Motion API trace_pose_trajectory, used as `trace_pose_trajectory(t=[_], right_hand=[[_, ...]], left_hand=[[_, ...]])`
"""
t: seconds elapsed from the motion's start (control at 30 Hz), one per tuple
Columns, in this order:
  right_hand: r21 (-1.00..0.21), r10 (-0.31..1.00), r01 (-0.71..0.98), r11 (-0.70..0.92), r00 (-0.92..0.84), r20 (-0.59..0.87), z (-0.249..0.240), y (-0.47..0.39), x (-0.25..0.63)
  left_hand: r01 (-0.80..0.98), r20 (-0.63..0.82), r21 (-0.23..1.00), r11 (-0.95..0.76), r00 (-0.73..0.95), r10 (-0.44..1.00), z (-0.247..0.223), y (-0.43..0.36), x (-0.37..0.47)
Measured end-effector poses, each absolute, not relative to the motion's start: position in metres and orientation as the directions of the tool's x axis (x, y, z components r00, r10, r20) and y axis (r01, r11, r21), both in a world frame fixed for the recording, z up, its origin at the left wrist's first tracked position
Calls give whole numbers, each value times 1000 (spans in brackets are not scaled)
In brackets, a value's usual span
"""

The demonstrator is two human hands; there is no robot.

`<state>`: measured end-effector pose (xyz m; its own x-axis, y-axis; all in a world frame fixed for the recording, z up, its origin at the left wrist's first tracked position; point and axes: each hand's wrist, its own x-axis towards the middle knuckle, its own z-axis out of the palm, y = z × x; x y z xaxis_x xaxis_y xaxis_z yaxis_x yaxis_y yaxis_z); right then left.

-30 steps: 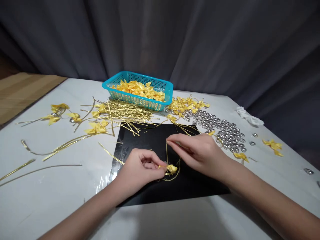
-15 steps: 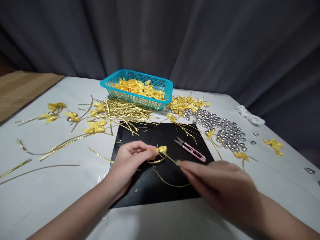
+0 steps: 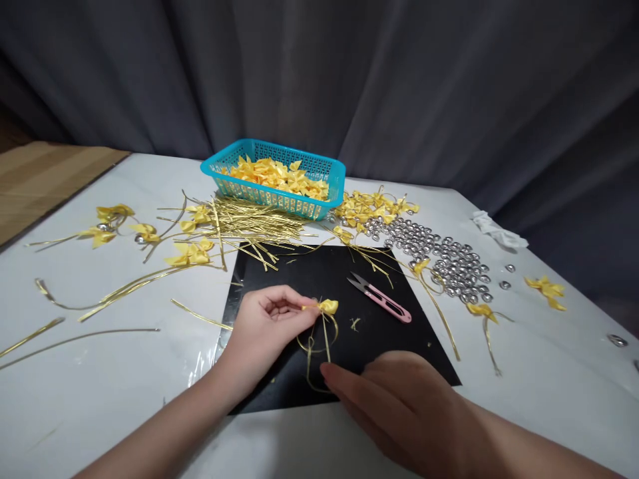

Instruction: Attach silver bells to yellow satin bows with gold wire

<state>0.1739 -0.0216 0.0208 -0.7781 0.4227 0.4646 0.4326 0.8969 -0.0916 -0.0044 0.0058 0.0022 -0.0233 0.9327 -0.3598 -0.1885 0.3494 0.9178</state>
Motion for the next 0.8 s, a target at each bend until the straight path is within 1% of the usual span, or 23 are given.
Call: trace_pose_trajectory(t=[0.1, 0.17, 0.27, 0.33, 0.4, 0.47, 0.53, 0.6, 0.63, 0.67, 0.73, 0.8], right_hand=[[-144, 564, 578, 803, -661, 495, 31, -18, 177], [-135, 641, 685, 716, -568, 516, 35, -11, 180], [-60, 639, 750, 658, -515, 572, 38, 1, 187], [-49, 641, 756, 653, -518, 566, 39, 7, 190], [-68, 651, 752, 656, -517, 556, 41, 8, 190], [-117, 665, 735, 668, -518, 538, 44, 4, 187], [-230, 701, 695, 681, -527, 482, 45, -4, 182], [-352, 723, 633, 689, -575, 382, 41, -12, 175], [-377, 709, 601, 705, -619, 338, 37, -15, 173], [-369, 680, 576, 729, -668, 302, 31, -18, 170], [-270, 583, 520, 810, -760, 287, 17, -18, 168], [-205, 518, 478, 854, -812, 267, 4, -14, 169]], left_hand=[[-186, -348, 923, 337, -31, 937, 3, 7, -4], [-198, -347, 921, 336, -23, 938, 3, 7, -4], [-220, -350, 915, 337, -19, 937, 3, 8, -4], [-231, -351, 912, 339, -11, 936, 3, 7, -4], [-239, -354, 908, 343, 1, 935, 2, 6, -5], [-247, -352, 907, 341, 0, 936, 1, 6, -5], [-264, -345, 906, 331, -5, 939, -1, 6, -6], [-292, -344, 899, 327, -8, 939, -1, 6, -7], [-303, -348, 894, 330, -6, 937, -1, 6, -8], [-311, -355, 889, 335, -7, 935, -1, 7, -8], [-325, -372, 879, 348, -10, 928, -1, 7, -8], [-348, -380, 869, 353, -13, 925, -1, 8, -9]])
